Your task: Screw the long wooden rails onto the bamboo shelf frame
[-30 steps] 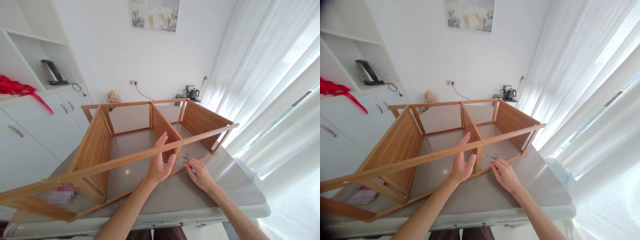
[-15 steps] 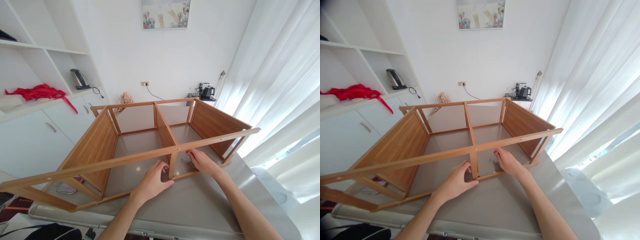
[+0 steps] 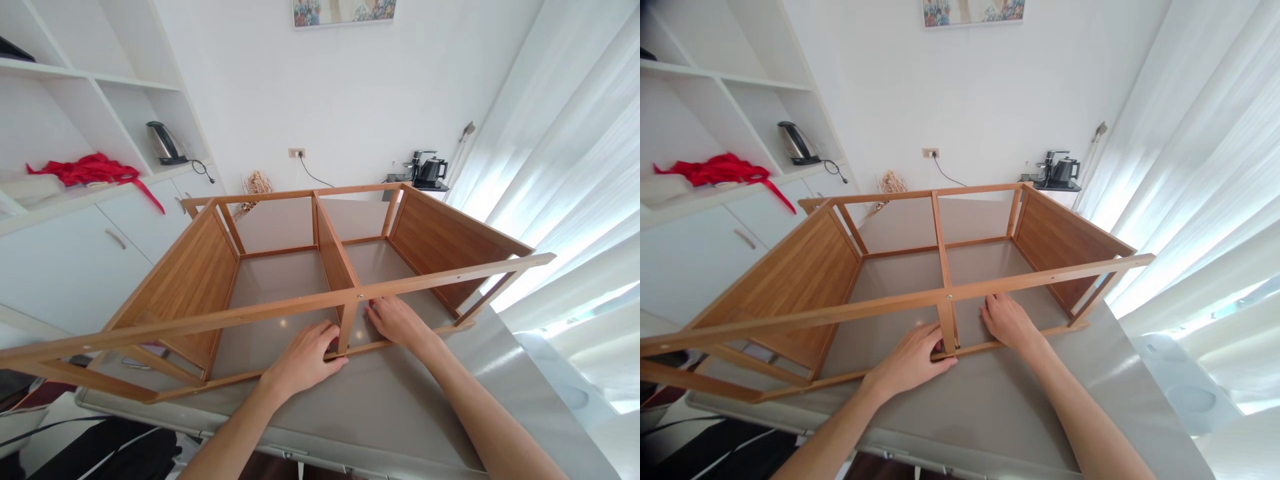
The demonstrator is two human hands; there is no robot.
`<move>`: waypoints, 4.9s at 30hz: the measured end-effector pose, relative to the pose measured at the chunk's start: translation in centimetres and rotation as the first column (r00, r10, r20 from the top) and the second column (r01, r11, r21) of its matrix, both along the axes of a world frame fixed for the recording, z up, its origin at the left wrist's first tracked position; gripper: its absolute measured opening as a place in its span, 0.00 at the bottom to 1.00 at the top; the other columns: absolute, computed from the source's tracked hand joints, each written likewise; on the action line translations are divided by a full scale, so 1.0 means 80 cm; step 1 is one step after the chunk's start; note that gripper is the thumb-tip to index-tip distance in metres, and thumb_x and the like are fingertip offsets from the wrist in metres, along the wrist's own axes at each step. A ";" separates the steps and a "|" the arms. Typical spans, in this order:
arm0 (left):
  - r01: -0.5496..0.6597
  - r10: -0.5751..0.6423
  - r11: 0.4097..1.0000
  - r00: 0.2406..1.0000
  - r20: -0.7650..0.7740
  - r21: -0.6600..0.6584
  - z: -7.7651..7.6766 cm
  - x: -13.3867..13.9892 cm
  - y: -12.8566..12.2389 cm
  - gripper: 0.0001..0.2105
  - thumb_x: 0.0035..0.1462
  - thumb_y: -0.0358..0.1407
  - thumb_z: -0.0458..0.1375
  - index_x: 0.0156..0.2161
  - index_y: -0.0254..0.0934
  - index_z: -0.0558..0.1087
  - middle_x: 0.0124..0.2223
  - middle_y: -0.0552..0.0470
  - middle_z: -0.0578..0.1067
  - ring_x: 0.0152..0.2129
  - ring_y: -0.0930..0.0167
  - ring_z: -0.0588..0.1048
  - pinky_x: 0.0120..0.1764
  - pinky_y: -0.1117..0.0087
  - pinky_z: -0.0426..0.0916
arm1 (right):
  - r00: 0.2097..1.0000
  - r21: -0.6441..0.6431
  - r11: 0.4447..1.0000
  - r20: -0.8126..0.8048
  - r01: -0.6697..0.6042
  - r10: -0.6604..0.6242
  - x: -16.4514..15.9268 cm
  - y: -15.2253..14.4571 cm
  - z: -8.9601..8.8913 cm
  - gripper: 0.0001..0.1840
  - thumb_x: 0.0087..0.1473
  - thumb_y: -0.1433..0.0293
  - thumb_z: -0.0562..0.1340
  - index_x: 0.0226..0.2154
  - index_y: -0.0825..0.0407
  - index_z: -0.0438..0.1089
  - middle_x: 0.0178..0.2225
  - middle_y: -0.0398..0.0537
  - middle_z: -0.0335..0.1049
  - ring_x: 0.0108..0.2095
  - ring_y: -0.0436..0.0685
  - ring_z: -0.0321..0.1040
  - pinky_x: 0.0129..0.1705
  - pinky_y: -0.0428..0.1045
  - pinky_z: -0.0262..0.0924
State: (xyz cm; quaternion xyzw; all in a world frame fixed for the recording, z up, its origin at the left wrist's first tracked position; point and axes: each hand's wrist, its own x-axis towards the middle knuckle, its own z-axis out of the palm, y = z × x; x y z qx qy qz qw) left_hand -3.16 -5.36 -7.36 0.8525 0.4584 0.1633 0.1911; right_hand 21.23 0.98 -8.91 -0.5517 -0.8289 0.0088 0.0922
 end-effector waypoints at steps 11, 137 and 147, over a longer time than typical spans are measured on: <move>0.243 -0.236 0.966 0.968 -0.084 0.088 0.015 -0.001 0.024 0.14 0.58 0.42 0.60 0.50 0.50 0.74 0.46 0.55 0.79 0.43 0.63 0.78 0.49 0.63 0.69 | 0.985 -0.132 0.988 -0.161 -0.086 0.064 -0.005 0.000 -0.009 0.06 0.62 0.75 0.54 0.38 0.54 0.66 0.37 0.53 0.71 0.38 0.57 0.69 0.40 0.49 0.57; -0.019 0.020 1.000 1.000 -0.018 0.015 -0.005 0.005 0.013 0.12 0.55 0.44 0.63 0.39 0.41 0.70 0.38 0.55 0.77 0.35 0.66 0.75 0.39 0.68 0.66 | 0.937 -0.224 0.936 -0.286 -0.270 0.202 -0.044 -0.050 0.017 0.14 0.60 0.76 0.51 0.34 0.50 0.71 0.34 0.45 0.72 0.35 0.54 0.71 0.36 0.46 0.58; -0.025 0.028 0.999 0.998 -0.063 0.044 -0.005 0.007 0.012 0.11 0.56 0.43 0.61 0.40 0.40 0.69 0.37 0.54 0.77 0.35 0.66 0.75 0.39 0.67 0.66 | 0.932 -0.200 0.943 -0.301 -0.267 0.200 -0.045 -0.054 0.023 0.12 0.59 0.76 0.51 0.34 0.50 0.70 0.33 0.45 0.70 0.33 0.52 0.69 0.35 0.46 0.57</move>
